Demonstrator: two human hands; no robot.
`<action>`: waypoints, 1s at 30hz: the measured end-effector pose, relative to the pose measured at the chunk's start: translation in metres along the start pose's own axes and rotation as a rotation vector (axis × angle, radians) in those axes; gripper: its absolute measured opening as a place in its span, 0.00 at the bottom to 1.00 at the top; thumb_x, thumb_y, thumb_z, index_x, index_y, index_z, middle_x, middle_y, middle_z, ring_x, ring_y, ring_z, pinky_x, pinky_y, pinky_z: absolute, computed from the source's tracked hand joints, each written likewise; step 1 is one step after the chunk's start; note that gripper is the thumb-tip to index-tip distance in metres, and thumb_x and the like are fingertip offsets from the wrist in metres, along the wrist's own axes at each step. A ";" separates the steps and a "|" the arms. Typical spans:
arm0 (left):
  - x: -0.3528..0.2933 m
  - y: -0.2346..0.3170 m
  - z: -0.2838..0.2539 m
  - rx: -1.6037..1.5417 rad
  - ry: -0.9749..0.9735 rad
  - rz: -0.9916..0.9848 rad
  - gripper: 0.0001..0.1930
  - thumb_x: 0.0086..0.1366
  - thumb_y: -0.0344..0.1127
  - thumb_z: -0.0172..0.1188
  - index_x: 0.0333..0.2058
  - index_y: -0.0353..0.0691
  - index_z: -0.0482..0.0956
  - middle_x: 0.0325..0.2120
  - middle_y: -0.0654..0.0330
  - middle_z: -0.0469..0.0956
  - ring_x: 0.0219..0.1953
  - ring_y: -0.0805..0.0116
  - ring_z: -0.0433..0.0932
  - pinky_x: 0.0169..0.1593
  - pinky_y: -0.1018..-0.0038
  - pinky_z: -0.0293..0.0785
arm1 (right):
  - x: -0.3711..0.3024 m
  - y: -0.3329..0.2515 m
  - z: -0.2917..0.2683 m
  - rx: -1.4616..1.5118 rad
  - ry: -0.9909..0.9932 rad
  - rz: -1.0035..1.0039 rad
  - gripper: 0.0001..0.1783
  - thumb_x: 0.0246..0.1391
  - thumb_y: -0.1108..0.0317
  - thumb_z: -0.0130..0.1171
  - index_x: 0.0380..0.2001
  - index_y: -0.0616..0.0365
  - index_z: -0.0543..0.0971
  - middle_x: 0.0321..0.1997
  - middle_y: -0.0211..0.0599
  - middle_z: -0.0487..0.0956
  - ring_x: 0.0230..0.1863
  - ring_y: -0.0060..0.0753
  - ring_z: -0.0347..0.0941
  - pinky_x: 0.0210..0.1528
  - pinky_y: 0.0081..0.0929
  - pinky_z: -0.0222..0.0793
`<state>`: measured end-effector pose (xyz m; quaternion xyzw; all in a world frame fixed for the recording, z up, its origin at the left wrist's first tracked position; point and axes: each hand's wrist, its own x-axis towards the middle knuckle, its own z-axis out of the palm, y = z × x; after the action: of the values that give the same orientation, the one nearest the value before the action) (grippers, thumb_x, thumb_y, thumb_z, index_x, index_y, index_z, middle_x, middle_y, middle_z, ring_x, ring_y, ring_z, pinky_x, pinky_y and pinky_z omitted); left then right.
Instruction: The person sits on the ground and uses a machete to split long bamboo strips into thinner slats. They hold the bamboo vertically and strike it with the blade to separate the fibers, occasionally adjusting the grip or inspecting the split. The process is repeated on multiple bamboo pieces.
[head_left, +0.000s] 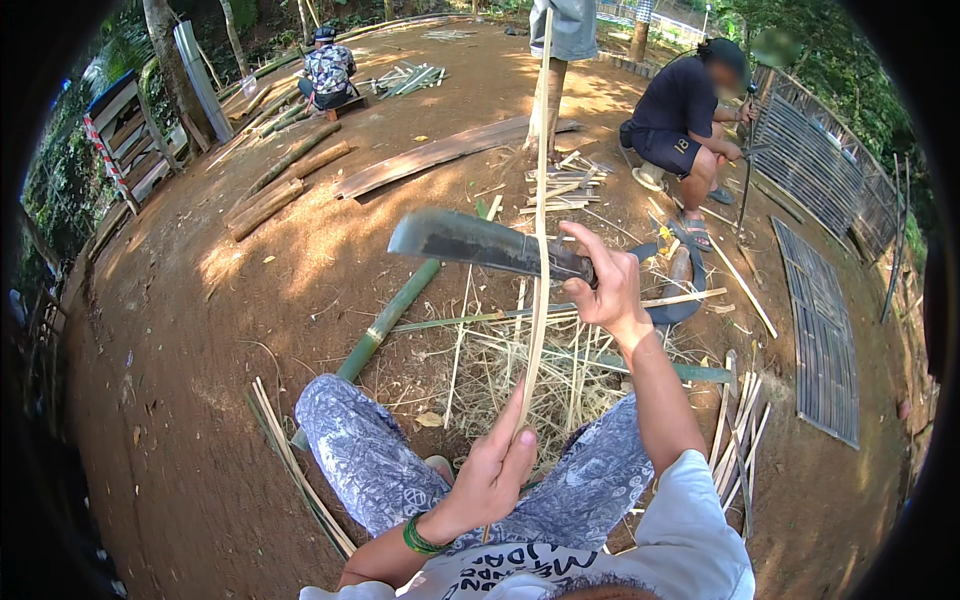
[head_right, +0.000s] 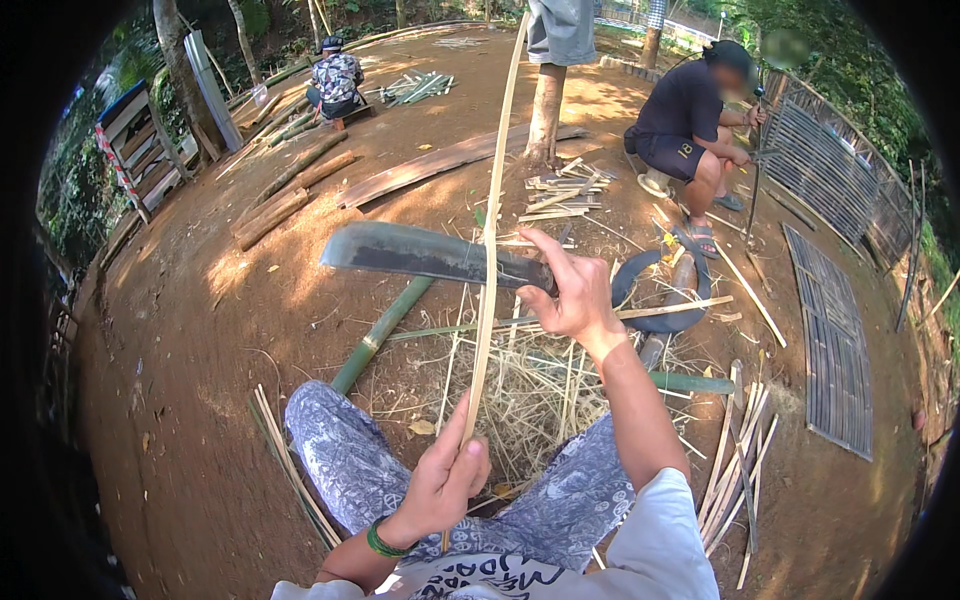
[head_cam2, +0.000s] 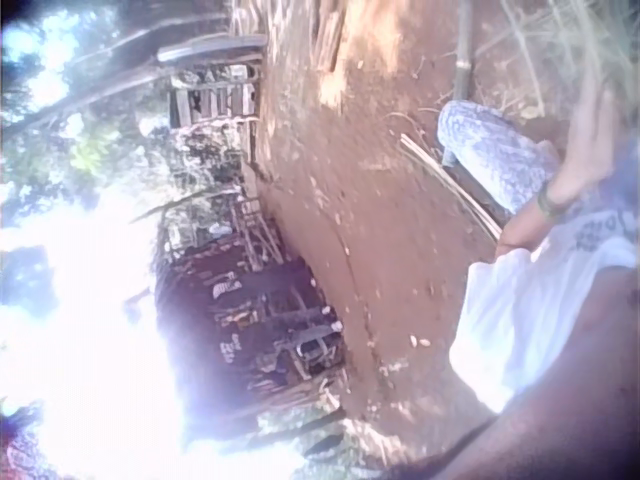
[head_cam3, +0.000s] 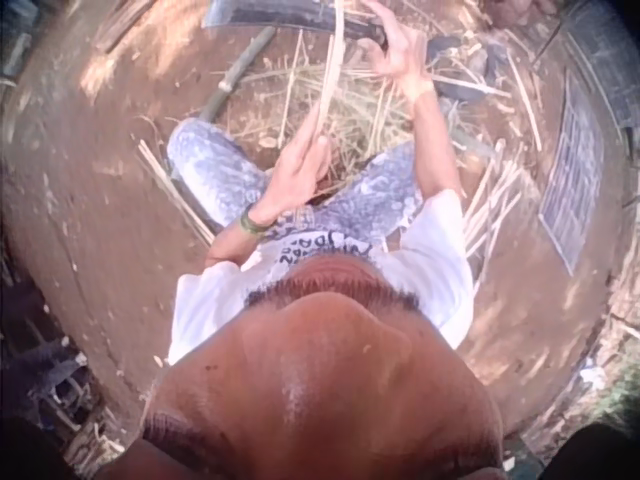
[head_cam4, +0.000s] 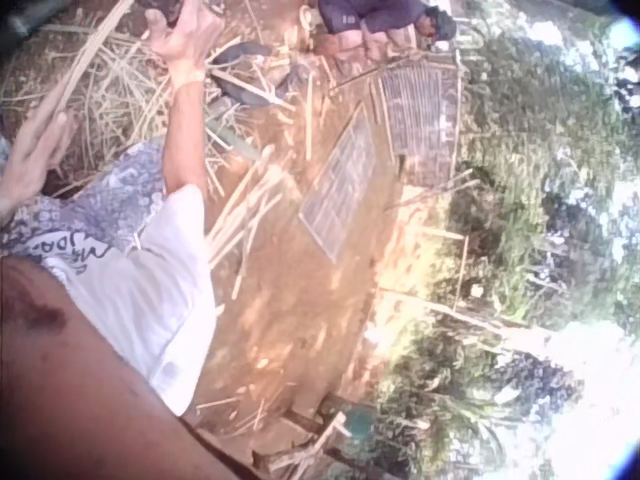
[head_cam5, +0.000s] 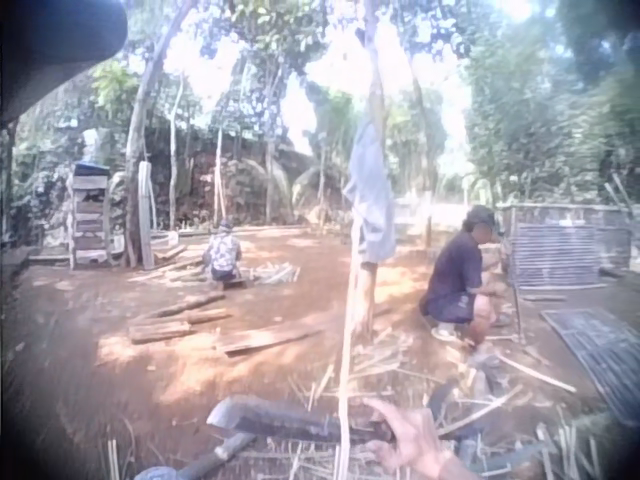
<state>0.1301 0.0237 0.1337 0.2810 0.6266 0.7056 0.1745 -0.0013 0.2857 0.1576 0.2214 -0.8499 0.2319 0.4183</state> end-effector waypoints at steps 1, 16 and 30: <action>-0.003 -0.003 0.000 0.009 -0.011 0.016 0.30 0.76 0.30 0.39 0.72 0.33 0.40 0.20 0.69 0.62 0.19 0.83 0.59 0.23 0.83 0.58 | 0.006 0.001 -0.003 0.003 0.051 0.034 0.40 0.60 0.32 0.50 0.58 0.56 0.74 0.20 0.44 0.77 0.22 0.51 0.77 0.24 0.38 0.68; 0.087 0.021 -0.033 -0.485 -0.003 0.023 0.25 0.77 0.36 0.41 0.68 0.40 0.50 0.32 0.57 0.73 0.27 0.69 0.77 0.31 0.76 0.76 | 0.022 -0.031 -0.017 -0.361 0.100 -0.197 0.30 0.54 0.36 0.60 0.31 0.57 0.79 0.22 0.35 0.76 0.22 0.39 0.78 0.24 0.33 0.71; 0.103 0.033 -0.029 -0.409 0.020 0.030 0.22 0.79 0.39 0.36 0.68 0.46 0.52 0.22 0.61 0.69 0.14 0.74 0.68 0.16 0.79 0.67 | 0.024 -0.039 -0.022 -0.365 0.080 -0.114 0.31 0.54 0.35 0.60 0.24 0.55 0.73 0.18 0.36 0.74 0.19 0.41 0.76 0.22 0.34 0.70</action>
<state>0.0351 0.0576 0.1830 0.2419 0.4678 0.8235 0.2111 0.0208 0.2632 0.1971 0.1803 -0.8466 0.0586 0.4973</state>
